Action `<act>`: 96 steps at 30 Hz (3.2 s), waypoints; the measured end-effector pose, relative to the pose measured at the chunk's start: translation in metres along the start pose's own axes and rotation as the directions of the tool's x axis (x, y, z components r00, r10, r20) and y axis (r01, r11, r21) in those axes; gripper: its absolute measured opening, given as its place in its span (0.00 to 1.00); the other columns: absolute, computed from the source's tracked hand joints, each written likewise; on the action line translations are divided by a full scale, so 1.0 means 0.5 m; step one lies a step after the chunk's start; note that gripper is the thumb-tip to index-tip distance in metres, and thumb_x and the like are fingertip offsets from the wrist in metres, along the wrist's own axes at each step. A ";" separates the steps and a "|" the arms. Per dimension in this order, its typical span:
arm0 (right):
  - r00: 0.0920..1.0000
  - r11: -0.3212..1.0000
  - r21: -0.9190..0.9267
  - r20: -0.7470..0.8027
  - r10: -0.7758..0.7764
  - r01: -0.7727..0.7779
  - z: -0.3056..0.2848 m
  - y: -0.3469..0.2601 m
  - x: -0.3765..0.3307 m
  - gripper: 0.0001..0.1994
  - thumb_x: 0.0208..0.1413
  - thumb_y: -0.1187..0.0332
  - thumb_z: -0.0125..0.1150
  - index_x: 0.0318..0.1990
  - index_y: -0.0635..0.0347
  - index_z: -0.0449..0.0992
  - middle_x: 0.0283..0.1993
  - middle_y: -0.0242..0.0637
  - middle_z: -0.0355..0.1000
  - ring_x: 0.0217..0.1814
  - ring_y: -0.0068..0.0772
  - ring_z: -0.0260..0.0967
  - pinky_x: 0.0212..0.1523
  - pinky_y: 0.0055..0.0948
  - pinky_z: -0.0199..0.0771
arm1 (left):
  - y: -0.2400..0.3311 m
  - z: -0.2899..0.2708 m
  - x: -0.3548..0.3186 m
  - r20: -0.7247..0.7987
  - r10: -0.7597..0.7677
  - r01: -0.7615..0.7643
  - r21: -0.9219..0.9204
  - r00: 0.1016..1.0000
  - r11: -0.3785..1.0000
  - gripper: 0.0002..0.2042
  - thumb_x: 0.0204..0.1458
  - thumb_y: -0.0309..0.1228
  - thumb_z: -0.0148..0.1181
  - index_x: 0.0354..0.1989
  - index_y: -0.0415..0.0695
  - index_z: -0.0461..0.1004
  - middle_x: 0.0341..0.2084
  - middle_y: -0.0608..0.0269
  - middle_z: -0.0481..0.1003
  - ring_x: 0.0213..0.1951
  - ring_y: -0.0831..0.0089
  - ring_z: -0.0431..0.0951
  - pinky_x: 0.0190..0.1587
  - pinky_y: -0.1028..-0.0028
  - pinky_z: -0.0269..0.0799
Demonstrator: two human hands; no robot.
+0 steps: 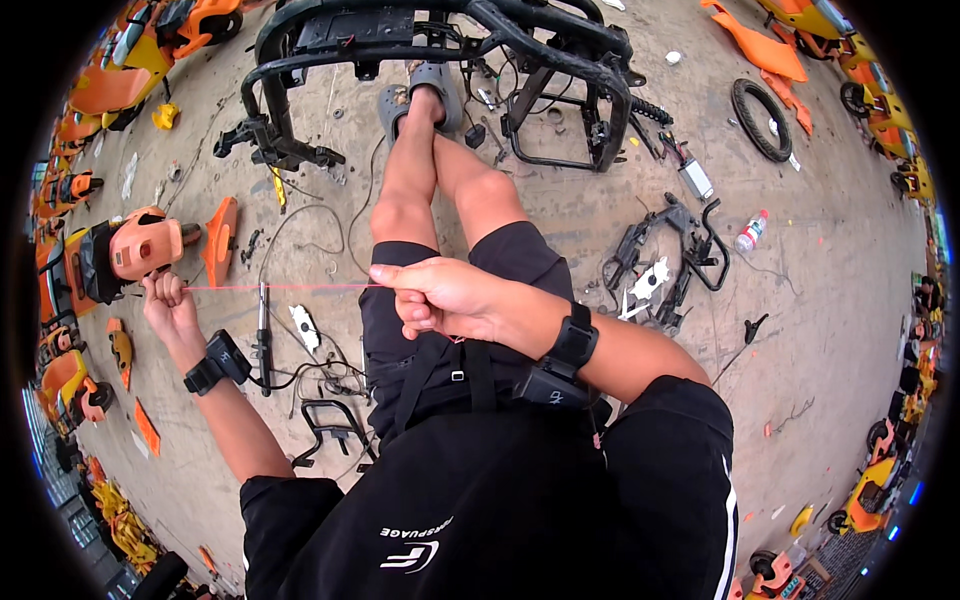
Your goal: The person manipulates wires and small electronic connectors by hand, stripping wire ends and attaching them to a small metal component while sitting on the floor of a scooter assembly plant.
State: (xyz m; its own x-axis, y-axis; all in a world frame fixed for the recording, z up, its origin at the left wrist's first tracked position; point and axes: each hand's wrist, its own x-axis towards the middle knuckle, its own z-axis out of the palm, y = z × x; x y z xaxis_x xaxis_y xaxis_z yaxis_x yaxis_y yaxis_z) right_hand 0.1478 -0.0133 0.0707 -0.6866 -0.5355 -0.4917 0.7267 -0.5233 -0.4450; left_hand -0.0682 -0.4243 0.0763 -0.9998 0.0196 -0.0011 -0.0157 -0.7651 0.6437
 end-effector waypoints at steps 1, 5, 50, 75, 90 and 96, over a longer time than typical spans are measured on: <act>1.000 1.000 0.007 -0.011 0.012 -0.012 0.000 0.002 -0.001 0.25 0.66 0.53 0.49 0.15 0.48 0.58 0.14 0.25 0.55 0.17 0.21 0.52 0.36 0.30 0.67 | 0.008 -0.016 0.004 0.006 -0.006 0.006 -0.002 1.000 1.000 0.13 0.66 0.33 0.43 0.35 0.34 0.65 0.13 0.74 0.45 0.15 0.82 0.44 0.16 0.78 0.43; 0.999 0.997 0.075 0.015 0.035 -0.036 0.001 0.009 -0.004 0.22 0.65 0.54 0.51 0.18 0.51 0.62 0.16 0.25 0.57 0.17 0.21 0.52 0.35 0.30 0.66 | 0.015 -0.055 0.007 -0.010 -0.014 0.014 0.015 1.000 1.000 0.13 0.66 0.34 0.43 0.35 0.35 0.64 0.13 0.74 0.44 0.15 0.82 0.45 0.16 0.78 0.43; 0.497 0.465 -0.825 -0.271 -0.824 0.321 -0.139 0.028 -0.087 0.17 0.55 0.66 0.63 0.50 0.66 0.75 0.56 0.44 0.70 0.59 0.36 0.66 0.59 0.33 0.64 | -0.176 0.385 -0.150 0.372 -0.163 -0.161 0.702 0.914 0.694 0.13 0.66 0.34 0.46 0.44 0.37 0.71 0.12 0.77 0.59 0.13 0.86 0.54 0.17 0.80 0.50; 0.737 0.575 -0.613 0.017 -0.676 0.542 0.067 -0.027 -0.126 0.10 0.64 0.68 0.54 0.42 0.65 0.79 0.25 0.28 0.73 0.23 0.12 0.62 0.24 0.15 0.60 | -0.321 0.476 -0.308 0.485 -0.637 0.184 0.691 0.599 0.699 0.15 0.60 0.29 0.54 0.52 0.34 0.73 0.42 0.55 0.76 0.30 0.77 0.77 0.35 0.77 0.73; 0.598 0.331 -0.862 -0.041 -0.800 0.384 -0.008 -0.067 -0.172 0.06 0.55 0.70 0.64 0.37 0.63 0.82 0.25 0.32 0.75 0.24 0.15 0.65 0.26 0.20 0.65 | -0.117 0.252 -0.115 0.097 0.086 -0.061 -0.230 0.992 0.971 0.08 0.62 0.26 0.50 0.46 0.37 0.66 0.24 0.68 0.65 0.23 0.80 0.63 0.34 0.77 0.66; 0.720 0.296 -0.898 0.031 -0.694 0.325 -0.067 -0.158 -0.206 0.08 0.56 0.69 0.64 0.38 0.65 0.81 0.27 0.34 0.77 0.27 0.17 0.65 0.28 0.22 0.67 | -0.070 -0.034 -0.131 -0.228 0.200 -0.152 0.209 0.953 0.966 0.15 0.64 0.32 0.49 0.56 0.38 0.63 0.26 0.71 0.65 0.26 0.81 0.64 0.37 0.77 0.66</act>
State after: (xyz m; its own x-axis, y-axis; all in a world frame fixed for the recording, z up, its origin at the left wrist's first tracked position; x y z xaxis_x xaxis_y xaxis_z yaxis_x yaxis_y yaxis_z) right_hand 0.1617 0.1056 0.1313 -0.9988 -0.0433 -0.0218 0.0095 0.2666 -0.9638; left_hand -0.0021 -0.4096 0.0408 -0.9585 -0.2811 -0.0473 0.1397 -0.6078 0.7817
